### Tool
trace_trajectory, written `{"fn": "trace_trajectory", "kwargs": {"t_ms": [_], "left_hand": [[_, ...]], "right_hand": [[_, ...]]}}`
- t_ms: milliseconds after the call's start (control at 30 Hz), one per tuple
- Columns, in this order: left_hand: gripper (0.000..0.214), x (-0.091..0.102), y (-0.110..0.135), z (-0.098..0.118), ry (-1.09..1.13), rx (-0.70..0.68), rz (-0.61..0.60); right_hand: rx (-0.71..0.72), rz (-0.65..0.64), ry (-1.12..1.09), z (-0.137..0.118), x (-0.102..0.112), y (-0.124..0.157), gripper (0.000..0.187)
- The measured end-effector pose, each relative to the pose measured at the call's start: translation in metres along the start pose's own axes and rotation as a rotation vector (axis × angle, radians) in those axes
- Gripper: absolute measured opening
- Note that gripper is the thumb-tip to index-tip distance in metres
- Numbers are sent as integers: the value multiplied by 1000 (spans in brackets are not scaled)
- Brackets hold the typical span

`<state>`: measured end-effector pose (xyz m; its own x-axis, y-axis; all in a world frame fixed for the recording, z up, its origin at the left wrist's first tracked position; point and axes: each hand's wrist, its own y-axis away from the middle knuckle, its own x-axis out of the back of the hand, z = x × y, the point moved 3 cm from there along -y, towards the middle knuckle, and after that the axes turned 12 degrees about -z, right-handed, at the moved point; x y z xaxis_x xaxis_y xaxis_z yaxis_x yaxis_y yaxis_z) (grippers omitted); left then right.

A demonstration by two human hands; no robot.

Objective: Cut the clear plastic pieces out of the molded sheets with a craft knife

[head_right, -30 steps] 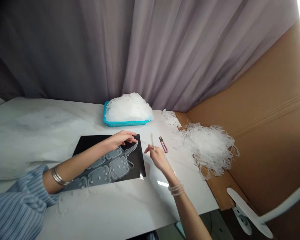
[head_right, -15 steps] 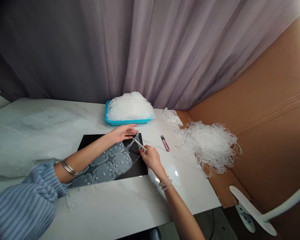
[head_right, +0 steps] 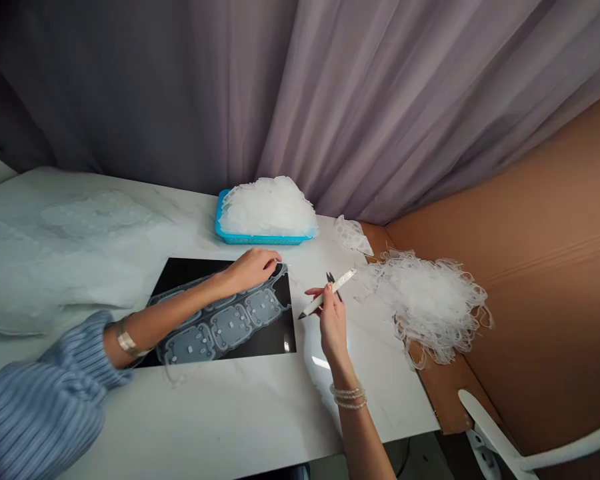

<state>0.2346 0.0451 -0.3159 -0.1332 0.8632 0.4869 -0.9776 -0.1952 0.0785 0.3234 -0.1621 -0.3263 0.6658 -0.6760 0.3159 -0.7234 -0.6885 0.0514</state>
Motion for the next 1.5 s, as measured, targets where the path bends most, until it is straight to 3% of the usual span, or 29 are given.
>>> {"fn": "trace_trajectory", "kwargs": {"t_ms": [67,167,233,333,533,967,1200,1500], "left_hand": [[20,-10,36,-4,-73,-29,-33],[21,-26,90,-16,-169,-70,-101],[31,-34,118,-26,-276,-112,-120],[44,-43,139,-39,-553,-164,-138],[52,-45,140,-41,-828,-178,-207],[50,-45,139,-36,-1008,-216,-173],[51,-48,140,-33,-1058,-186,-177],[50,-49,141,-30,-1102,-184,-184]], "right_hand": [[-33,-66,-228,-7,-20,10,59],[-52,-161,-326,-13,-51,20,51],[-31,-185,-278,-13,-66,23,44],[47,-235,-59,-12,-81,25,33],[203,-302,274,-6,-91,28,26],[440,-310,452,-1,-99,26,14],[425,-364,538,-8,-94,40,13],[518,-273,578,-4,-103,39,13]]}}
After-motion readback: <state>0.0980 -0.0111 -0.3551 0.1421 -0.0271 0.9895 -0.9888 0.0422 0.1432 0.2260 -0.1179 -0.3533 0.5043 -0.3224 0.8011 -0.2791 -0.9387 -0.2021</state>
